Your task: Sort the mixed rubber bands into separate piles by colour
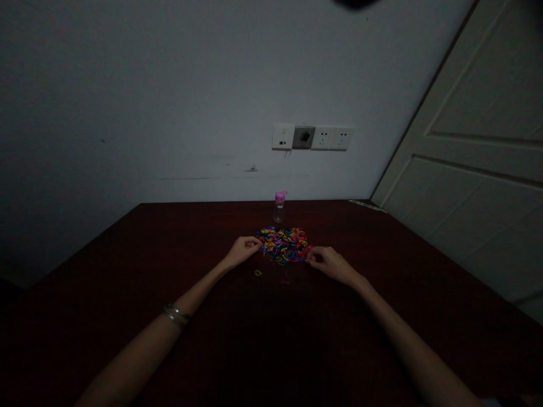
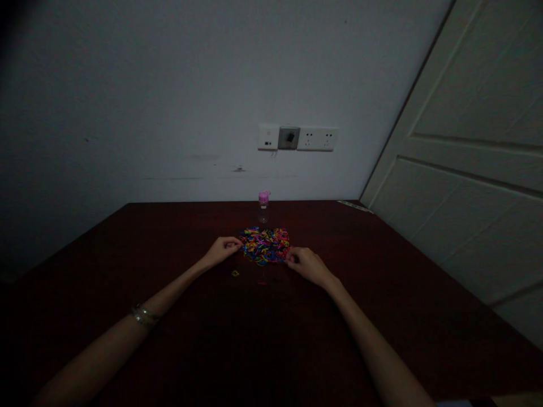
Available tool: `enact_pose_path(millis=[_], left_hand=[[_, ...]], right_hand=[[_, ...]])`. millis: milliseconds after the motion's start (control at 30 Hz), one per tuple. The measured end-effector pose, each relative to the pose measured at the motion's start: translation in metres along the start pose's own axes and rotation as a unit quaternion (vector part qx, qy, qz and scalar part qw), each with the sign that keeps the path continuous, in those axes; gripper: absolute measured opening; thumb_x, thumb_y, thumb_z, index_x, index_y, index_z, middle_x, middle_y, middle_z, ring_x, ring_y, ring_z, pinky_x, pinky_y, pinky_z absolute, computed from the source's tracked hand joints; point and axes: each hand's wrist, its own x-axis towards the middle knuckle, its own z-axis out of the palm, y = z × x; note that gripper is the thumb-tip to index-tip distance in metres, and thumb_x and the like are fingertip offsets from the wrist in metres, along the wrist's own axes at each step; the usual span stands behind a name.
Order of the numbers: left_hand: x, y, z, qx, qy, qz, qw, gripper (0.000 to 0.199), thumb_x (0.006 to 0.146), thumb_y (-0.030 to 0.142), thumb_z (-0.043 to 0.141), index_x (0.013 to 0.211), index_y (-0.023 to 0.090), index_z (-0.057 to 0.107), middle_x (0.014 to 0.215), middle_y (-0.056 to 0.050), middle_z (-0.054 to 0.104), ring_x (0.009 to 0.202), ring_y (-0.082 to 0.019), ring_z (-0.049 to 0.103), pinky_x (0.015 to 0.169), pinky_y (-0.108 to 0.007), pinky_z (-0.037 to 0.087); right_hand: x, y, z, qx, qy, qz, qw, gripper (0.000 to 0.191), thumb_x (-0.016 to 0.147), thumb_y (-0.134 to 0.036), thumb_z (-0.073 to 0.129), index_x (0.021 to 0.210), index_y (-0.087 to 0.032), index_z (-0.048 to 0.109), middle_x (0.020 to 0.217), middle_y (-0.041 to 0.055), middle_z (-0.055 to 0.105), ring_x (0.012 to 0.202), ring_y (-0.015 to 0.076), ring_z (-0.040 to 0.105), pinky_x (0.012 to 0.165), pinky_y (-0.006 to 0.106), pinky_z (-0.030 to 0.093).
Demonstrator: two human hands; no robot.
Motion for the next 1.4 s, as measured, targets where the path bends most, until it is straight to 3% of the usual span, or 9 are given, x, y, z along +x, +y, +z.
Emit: enact_pose_path(millis=[100,267,367,733,967,1267,1400], left_hand=[[0.0,0.001,0.0,0.002,0.002,0.004,1.0,0.027,0.07,0.034,0.053,0.077,0.01,0.065,0.065,-0.002,0.061,0.056,-0.009,0.049,0.052,-0.019,0.036],[0.0,0.004,-0.001,0.015,0.002,0.01,1.0,0.026,0.07,0.032,0.053,0.076,0.01,0.065,0.066,-0.003,0.061,0.058,-0.01,0.05,0.053,-0.019,0.037],[0.0,0.004,0.0,0.009,0.002,0.008,1.0,0.026,0.07,0.032,0.053,0.077,0.01,0.065,0.066,-0.002,0.061,0.058,-0.01,0.05,0.053,-0.019,0.037],[0.0,0.005,0.0,0.004,0.003,0.001,1.0,0.025,0.069,0.032,0.054,0.077,0.01,0.064,0.069,-0.003,0.062,0.059,-0.01,0.051,0.055,-0.019,0.038],[-0.001,0.006,0.0,0.008,0.004,-0.008,1.0,0.026,0.07,0.032,0.053,0.077,0.011,0.065,0.064,-0.002,0.06,0.055,-0.009,0.048,0.05,-0.019,0.035],[0.0,0.006,0.0,0.01,0.004,0.001,1.0,0.025,0.069,0.032,0.054,0.076,0.011,0.065,0.062,-0.002,0.059,0.055,-0.01,0.049,0.052,-0.02,0.037],[-0.001,0.006,0.001,0.007,0.006,0.004,1.0,0.026,0.07,0.033,0.053,0.076,0.01,0.064,0.064,-0.002,0.059,0.055,-0.009,0.048,0.052,-0.019,0.037]], right_hand=[[-0.002,0.004,-0.012,0.05,-0.044,-0.008,0.998,0.018,0.074,-0.03,0.05,0.075,-0.015,0.06,0.067,0.0014,0.057,0.06,0.0113,0.049,0.055,0.021,0.037],[-0.011,0.018,-0.031,0.099,-0.194,0.025,0.976,0.019,0.07,-0.028,0.052,0.075,-0.013,0.063,0.066,0.0019,0.058,0.056,0.0101,0.048,0.049,0.02,0.039],[-0.014,0.024,-0.034,0.094,-0.228,0.051,0.968,0.02,0.069,-0.03,0.054,0.077,-0.014,0.064,0.066,0.0018,0.058,0.053,0.0094,0.047,0.042,0.018,0.037],[-0.012,0.023,-0.034,0.099,-0.195,0.048,0.975,0.027,0.063,-0.033,0.062,0.081,-0.014,0.064,0.069,0.0031,0.061,0.058,0.0114,0.051,0.047,0.019,0.037],[-0.011,0.02,-0.024,0.087,-0.204,0.031,0.975,0.013,0.064,-0.02,0.055,0.07,-0.014,0.065,0.062,0.0012,0.061,0.053,0.0102,0.048,0.049,0.021,0.036],[-0.009,-0.012,-0.008,0.108,-0.2,-0.031,0.973,0.014,0.067,-0.024,0.055,0.074,-0.014,0.063,0.062,-0.0005,0.055,0.057,0.0096,0.047,0.05,0.02,0.035],[-0.009,-0.017,-0.009,0.118,-0.182,-0.023,0.976,0.021,0.066,-0.031,0.061,0.078,-0.014,0.062,0.064,-0.0006,0.054,0.058,0.0105,0.048,0.051,0.02,0.036]])
